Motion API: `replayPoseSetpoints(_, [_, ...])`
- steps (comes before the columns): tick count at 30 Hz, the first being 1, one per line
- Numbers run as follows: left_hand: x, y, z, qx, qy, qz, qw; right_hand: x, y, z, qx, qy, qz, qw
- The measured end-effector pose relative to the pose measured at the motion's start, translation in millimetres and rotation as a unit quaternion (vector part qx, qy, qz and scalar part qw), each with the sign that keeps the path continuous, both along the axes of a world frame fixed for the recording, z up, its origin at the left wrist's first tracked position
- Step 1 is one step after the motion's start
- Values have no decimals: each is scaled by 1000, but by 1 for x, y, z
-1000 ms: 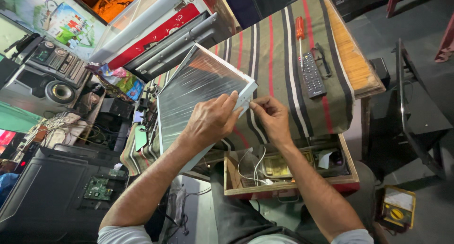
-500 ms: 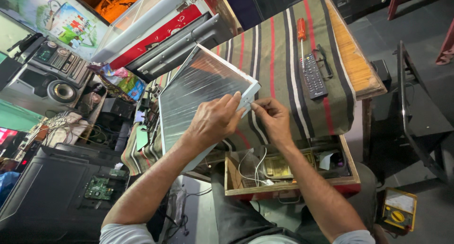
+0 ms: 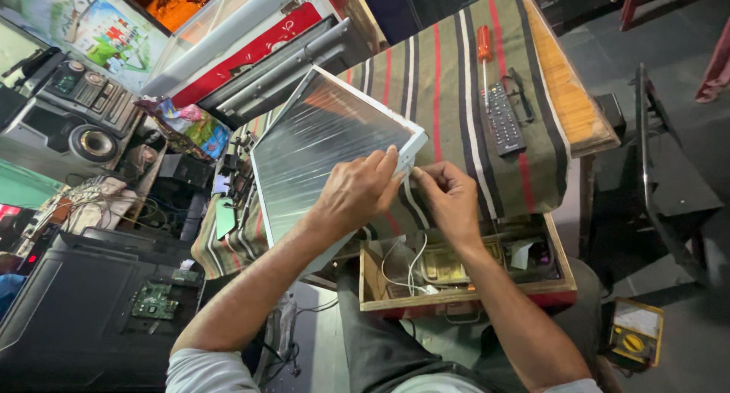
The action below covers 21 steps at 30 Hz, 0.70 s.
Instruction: The person works at a cluttered repair bench, first prying along the edge of a flat-screen TV's bezel, then lifting the screen panel out of its frame and setting the frame aside. They then use a screwdriver to unscrew and remove components from the exposed internal chassis, handling small boards and parts.
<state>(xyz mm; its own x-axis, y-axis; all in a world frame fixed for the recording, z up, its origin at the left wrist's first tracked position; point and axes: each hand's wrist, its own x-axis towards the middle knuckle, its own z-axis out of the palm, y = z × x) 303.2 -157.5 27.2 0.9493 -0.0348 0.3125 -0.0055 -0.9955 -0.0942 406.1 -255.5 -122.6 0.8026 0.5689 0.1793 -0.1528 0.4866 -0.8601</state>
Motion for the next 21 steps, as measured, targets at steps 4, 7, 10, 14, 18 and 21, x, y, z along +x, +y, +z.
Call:
replayPoseSetpoints(4, [5, -3, -8, -1, 4, 15, 1000, 1, -3, -4, 8, 15, 11, 1000])
replayPoseSetpoints(7, [7, -7, -14, -9, -15, 5, 1000, 6, -1, -12, 10, -11, 9, 1000])
replayPoseSetpoints(10, [16, -9, -22, -37, 30, 28, 998, 14, -6, -25, -16, -20, 17, 1000])
replayPoseSetpoints(14, [35, -6, -37, -54, 24, 13, 998, 24, -8, -30, -52, -68, -64, 994])
replayPoseSetpoints(18, [51, -2, -50, -87, 34, 0, 996, 16, -16, -26, -119, -120, -164, 972])
replayPoseSetpoints(21, [61, 0, -57, -90, 67, 41, 993, 9, -23, -26, -119, -169, -220, 953])
